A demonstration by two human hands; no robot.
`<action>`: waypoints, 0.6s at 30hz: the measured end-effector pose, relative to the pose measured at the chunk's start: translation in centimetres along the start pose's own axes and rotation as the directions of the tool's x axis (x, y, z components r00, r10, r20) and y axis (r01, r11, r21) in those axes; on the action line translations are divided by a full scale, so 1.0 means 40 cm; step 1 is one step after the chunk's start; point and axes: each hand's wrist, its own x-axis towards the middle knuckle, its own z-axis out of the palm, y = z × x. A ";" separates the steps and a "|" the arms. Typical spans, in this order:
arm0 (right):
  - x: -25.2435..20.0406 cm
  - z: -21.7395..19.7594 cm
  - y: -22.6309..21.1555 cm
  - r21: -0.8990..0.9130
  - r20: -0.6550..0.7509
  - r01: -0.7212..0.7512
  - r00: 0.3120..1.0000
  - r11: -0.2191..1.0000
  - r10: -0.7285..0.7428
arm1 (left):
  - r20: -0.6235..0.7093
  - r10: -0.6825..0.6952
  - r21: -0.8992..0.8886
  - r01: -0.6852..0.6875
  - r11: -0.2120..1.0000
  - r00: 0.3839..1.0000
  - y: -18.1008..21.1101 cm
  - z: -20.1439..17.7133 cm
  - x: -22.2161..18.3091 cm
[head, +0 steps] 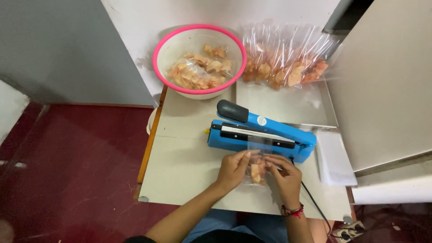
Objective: Sealing small plastic bags of snacks using a manual heat sealer on a production table.
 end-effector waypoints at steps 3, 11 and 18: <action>0.000 0.006 -0.003 0.044 0.032 -0.127 0.992 0.991 0.125 | -0.037 -0.010 0.063 0.012 0.998 0.999 -0.007 -0.005 0.004; -0.012 0.013 0.015 0.149 0.093 -0.332 0.943 0.932 0.321 | -0.082 -0.115 0.087 0.122 0.989 0.990 -0.045 -0.009 0.006; 0.003 0.026 -0.015 0.296 0.036 -0.376 0.923 0.878 0.383 | -0.208 -0.279 0.045 0.294 0.955 0.938 0.034 0.001 0.037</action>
